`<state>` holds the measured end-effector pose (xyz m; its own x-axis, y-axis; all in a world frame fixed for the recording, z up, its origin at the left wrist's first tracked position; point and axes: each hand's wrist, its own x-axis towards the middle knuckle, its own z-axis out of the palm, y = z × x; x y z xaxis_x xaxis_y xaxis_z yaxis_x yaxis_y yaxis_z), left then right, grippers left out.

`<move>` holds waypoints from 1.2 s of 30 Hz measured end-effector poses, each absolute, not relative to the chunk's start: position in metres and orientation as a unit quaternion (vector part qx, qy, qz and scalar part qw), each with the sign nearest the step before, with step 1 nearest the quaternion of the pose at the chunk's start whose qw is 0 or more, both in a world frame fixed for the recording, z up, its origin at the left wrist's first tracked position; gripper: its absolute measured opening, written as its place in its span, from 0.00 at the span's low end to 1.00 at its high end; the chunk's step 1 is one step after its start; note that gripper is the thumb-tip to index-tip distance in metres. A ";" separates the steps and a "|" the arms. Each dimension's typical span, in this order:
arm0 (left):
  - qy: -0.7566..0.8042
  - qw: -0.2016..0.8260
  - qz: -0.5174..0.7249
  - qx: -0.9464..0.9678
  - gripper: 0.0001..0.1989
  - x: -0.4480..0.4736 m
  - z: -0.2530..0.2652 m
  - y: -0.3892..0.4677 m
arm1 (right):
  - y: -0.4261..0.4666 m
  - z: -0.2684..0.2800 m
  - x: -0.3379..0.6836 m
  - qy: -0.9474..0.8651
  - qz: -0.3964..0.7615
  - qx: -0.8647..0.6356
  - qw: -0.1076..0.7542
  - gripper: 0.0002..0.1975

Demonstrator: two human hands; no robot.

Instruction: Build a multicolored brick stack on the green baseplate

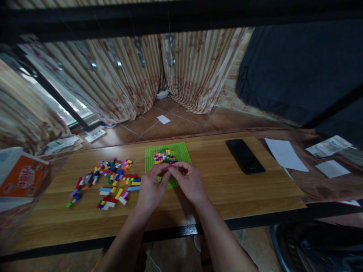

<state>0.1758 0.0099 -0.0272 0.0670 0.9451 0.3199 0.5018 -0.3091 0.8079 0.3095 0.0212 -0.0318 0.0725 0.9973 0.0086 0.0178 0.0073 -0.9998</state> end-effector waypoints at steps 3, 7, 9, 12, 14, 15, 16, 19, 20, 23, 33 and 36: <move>0.522 0.246 0.434 0.692 0.09 0.178 -0.029 0.009 | 0.020 -0.034 0.307 -0.481 0.499 -0.513 0.506 0.10; 0.509 0.249 0.438 0.698 0.10 0.181 -0.028 0.009 | 0.023 -0.036 0.310 -0.489 0.494 -0.525 0.491 0.10; 0.508 0.257 0.441 0.694 0.12 0.182 -0.027 0.010 | 0.025 -0.036 0.314 -0.496 0.478 -0.540 0.484 0.10; 0.534 0.266 0.456 0.660 0.13 0.177 -0.027 0.011 | 0.030 -0.038 0.319 -0.492 0.432 -0.588 0.476 0.12; 0.573 0.267 0.472 0.614 0.11 0.169 -0.028 0.014 | 0.033 -0.042 0.322 -0.490 0.401 -0.621 0.462 0.13; 0.596 0.266 0.475 0.590 0.11 0.165 -0.028 0.016 | 0.034 -0.044 0.323 -0.490 0.390 -0.635 0.452 0.13; 0.620 0.264 0.473 0.568 0.11 0.159 -0.028 0.018 | 0.036 -0.046 0.323 -0.492 0.379 -0.648 0.441 0.13; 0.674 0.261 0.441 0.532 0.15 0.147 -0.029 0.023 | 0.038 -0.051 0.322 -0.505 0.351 -0.670 0.416 0.13; 0.685 0.262 0.429 0.528 0.16 0.144 -0.029 0.024 | 0.039 -0.052 0.320 -0.512 0.342 -0.672 0.411 0.13; 0.699 0.270 0.399 0.529 0.20 0.142 -0.032 0.024 | 0.039 -0.052 0.316 -0.528 0.319 -0.678 0.400 0.12; 0.672 0.322 0.350 0.568 0.18 0.150 -0.036 0.020 | 0.037 -0.048 0.314 -0.541 0.322 -0.669 0.395 0.16; 0.689 0.319 0.326 0.563 0.18 0.152 -0.032 0.020 | 0.039 -0.052 0.318 -0.550 0.328 -0.664 0.385 0.19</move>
<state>0.1517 0.0195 -0.0315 -0.1618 0.9842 -0.0725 0.5689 0.1530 0.8080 0.3178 0.0391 -0.0520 0.1783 0.9839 -0.0120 0.4779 -0.0973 -0.8730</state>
